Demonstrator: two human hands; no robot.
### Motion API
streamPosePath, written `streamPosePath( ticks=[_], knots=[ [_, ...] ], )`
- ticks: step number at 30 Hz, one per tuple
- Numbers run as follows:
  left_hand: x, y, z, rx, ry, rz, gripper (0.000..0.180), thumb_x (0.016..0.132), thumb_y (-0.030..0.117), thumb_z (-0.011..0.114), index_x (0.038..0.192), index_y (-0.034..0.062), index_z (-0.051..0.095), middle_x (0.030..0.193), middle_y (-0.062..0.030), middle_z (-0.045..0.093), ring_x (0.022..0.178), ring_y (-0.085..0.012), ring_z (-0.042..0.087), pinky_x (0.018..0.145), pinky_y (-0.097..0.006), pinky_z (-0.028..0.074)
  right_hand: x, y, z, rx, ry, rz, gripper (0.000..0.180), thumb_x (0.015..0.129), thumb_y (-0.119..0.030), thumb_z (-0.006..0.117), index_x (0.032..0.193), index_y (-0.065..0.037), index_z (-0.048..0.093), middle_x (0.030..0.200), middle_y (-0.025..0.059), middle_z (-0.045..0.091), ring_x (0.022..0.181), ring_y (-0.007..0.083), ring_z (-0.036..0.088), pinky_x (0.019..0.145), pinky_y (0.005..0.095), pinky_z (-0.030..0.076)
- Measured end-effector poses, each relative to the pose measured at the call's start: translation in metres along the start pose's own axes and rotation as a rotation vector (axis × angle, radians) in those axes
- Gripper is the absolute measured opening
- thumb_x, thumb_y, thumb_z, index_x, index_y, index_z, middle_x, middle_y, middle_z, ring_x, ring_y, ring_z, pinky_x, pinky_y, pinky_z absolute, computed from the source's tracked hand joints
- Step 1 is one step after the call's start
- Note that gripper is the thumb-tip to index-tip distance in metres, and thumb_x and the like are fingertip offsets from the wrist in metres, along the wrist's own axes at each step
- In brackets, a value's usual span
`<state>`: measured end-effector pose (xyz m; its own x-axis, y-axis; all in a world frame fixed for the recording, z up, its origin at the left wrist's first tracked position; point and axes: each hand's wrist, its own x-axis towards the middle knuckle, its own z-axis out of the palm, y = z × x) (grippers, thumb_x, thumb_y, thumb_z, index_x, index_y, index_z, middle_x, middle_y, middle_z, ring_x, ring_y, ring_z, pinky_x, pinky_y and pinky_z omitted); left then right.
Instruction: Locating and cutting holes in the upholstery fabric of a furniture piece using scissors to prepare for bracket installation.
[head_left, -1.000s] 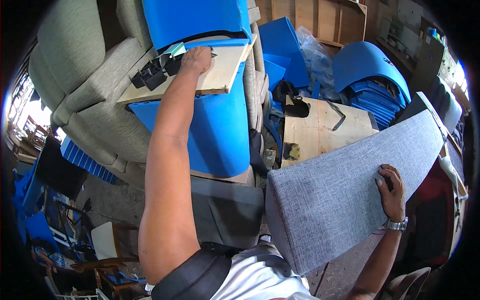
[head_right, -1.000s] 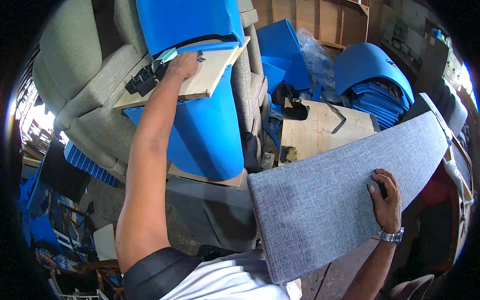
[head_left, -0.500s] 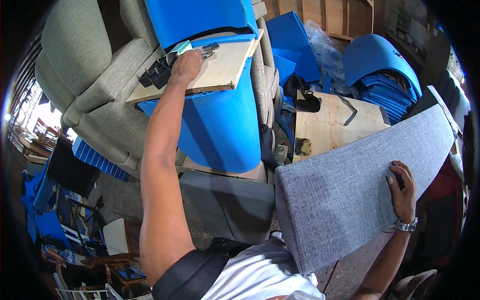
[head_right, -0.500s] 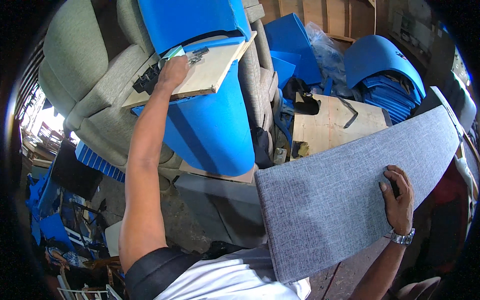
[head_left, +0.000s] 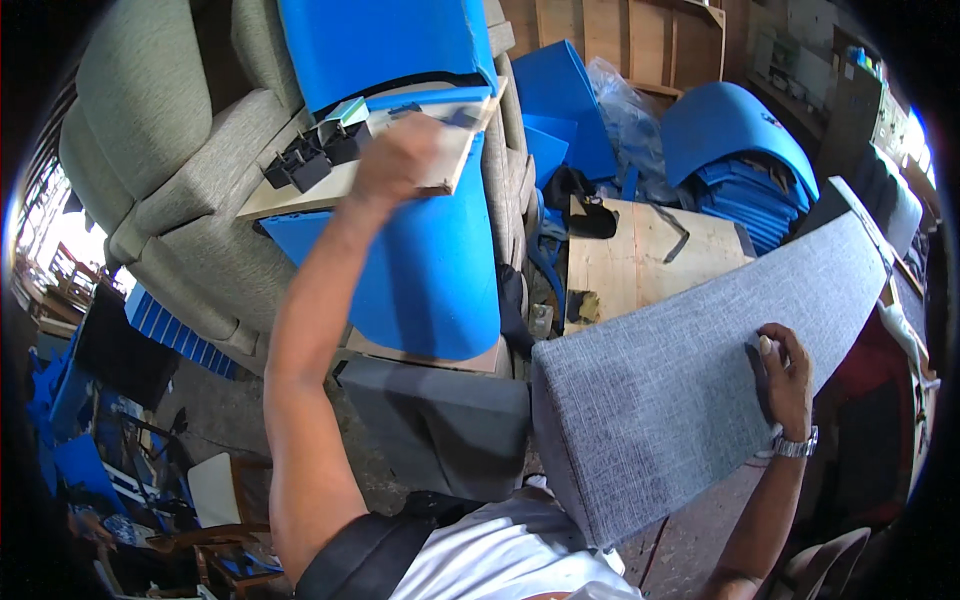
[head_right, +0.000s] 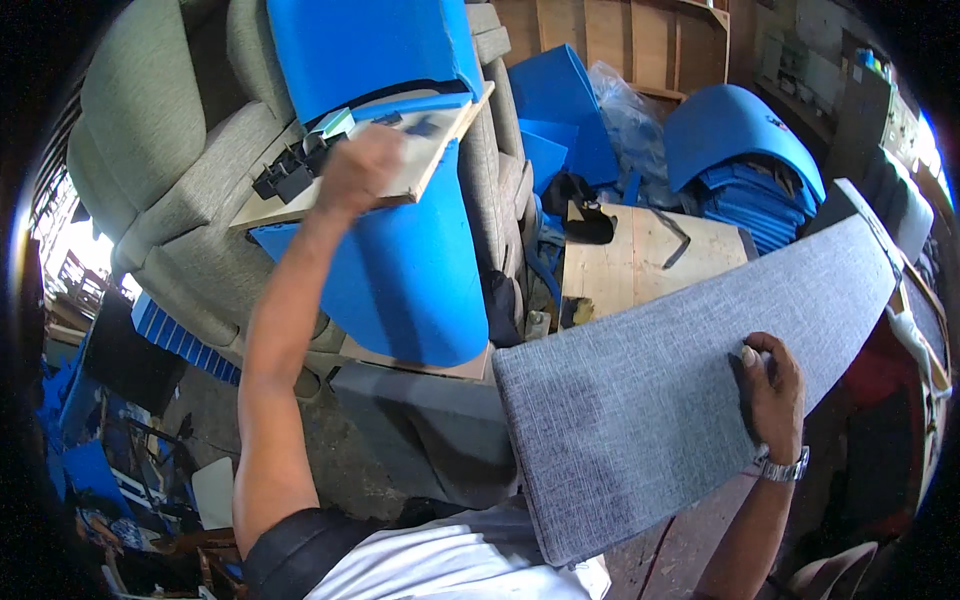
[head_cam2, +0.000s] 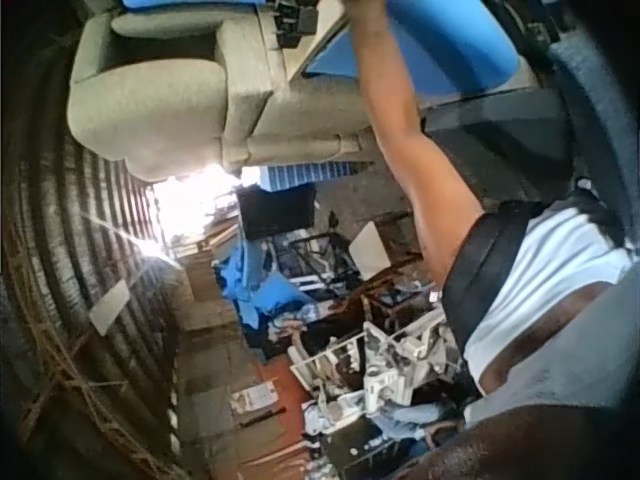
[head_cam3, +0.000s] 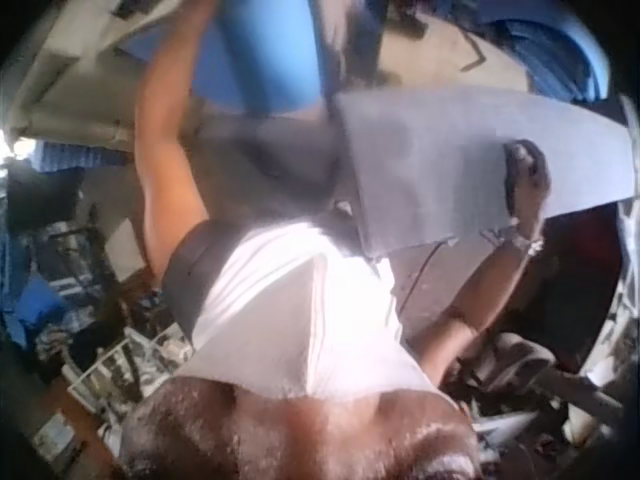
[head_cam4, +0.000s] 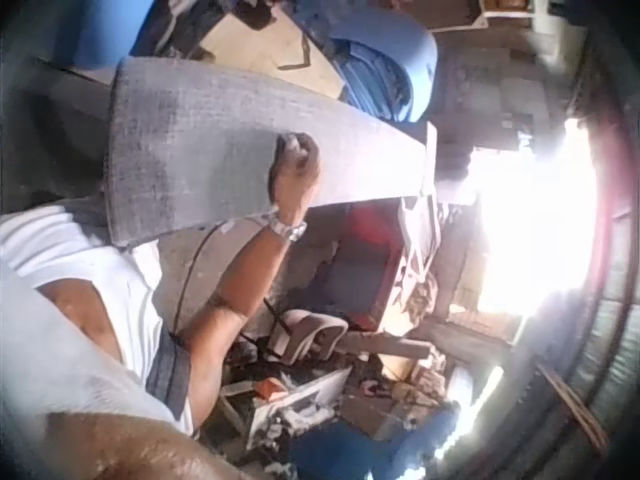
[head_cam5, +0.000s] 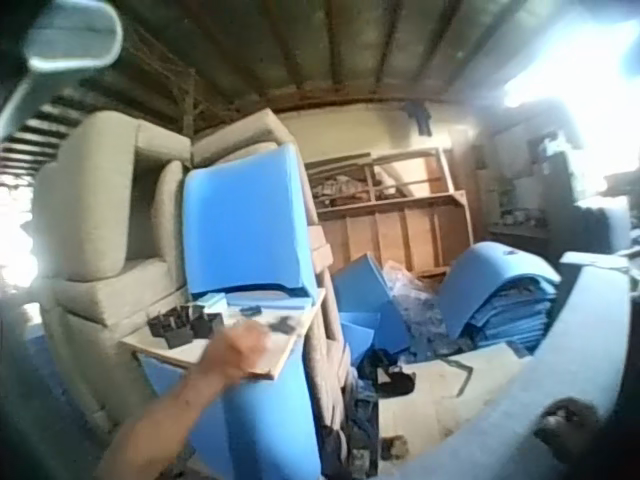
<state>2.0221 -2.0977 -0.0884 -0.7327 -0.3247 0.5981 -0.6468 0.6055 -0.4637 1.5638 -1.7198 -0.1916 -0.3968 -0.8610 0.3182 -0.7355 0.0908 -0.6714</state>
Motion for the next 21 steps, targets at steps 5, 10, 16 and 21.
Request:
streamPosePath(
  ticks=[5,10,16,21],
  knots=[
    [0.021,0.159,-0.047,-0.201,0.485,0.424,0.016,0.084,0.009,0.072,0.096,0.0009,0.065,0.095,-0.0114,0.067,0.092,-0.0231,0.074,0.065,-0.030,0.065,0.021,-0.078,0.043,0.798,-0.085,0.175,0.066,0.114,-0.053,0.042,0.149,0.002,0.053,0.112,0.0213,0.076,0.093,0.0225,0.079,0.068,0.0352,0.065],
    [0.031,0.216,-0.064,-0.418,0.536,0.508,0.022,0.091,0.011,0.074,0.106,-0.0050,0.068,0.108,-0.0239,0.072,0.102,-0.0342,0.077,0.071,-0.037,0.071,0.029,-0.114,0.056,1.103,-0.151,0.143,0.049,0.115,-0.035,0.048,0.144,0.005,0.053,0.101,0.0206,0.077,0.078,0.0216,0.079,0.054,0.0288,0.064],
    [0.072,0.091,0.000,-0.639,0.353,0.279,0.020,0.091,0.012,0.070,0.109,0.0047,0.076,0.116,-0.0140,0.075,0.104,-0.0317,0.072,0.091,-0.045,0.060,0.018,-0.051,0.032,0.735,0.000,0.174,0.029,0.113,-0.020,0.054,0.127,0.003,0.064,0.081,0.0056,0.070,0.055,0.0112,0.067,0.047,0.0233,0.055],
    [0.059,-0.089,0.088,-0.145,-0.487,-0.448,0.036,0.094,0.006,0.059,0.129,0.0011,0.069,0.133,-0.0272,0.069,0.127,-0.0434,0.066,0.109,-0.052,0.053,-0.002,0.009,0.011,0.680,0.190,0.363,0.027,0.113,-0.022,0.054,0.125,0.000,0.066,0.082,0.0033,0.068,0.052,0.0084,0.058,0.047,0.0218,0.048]
  ],
)
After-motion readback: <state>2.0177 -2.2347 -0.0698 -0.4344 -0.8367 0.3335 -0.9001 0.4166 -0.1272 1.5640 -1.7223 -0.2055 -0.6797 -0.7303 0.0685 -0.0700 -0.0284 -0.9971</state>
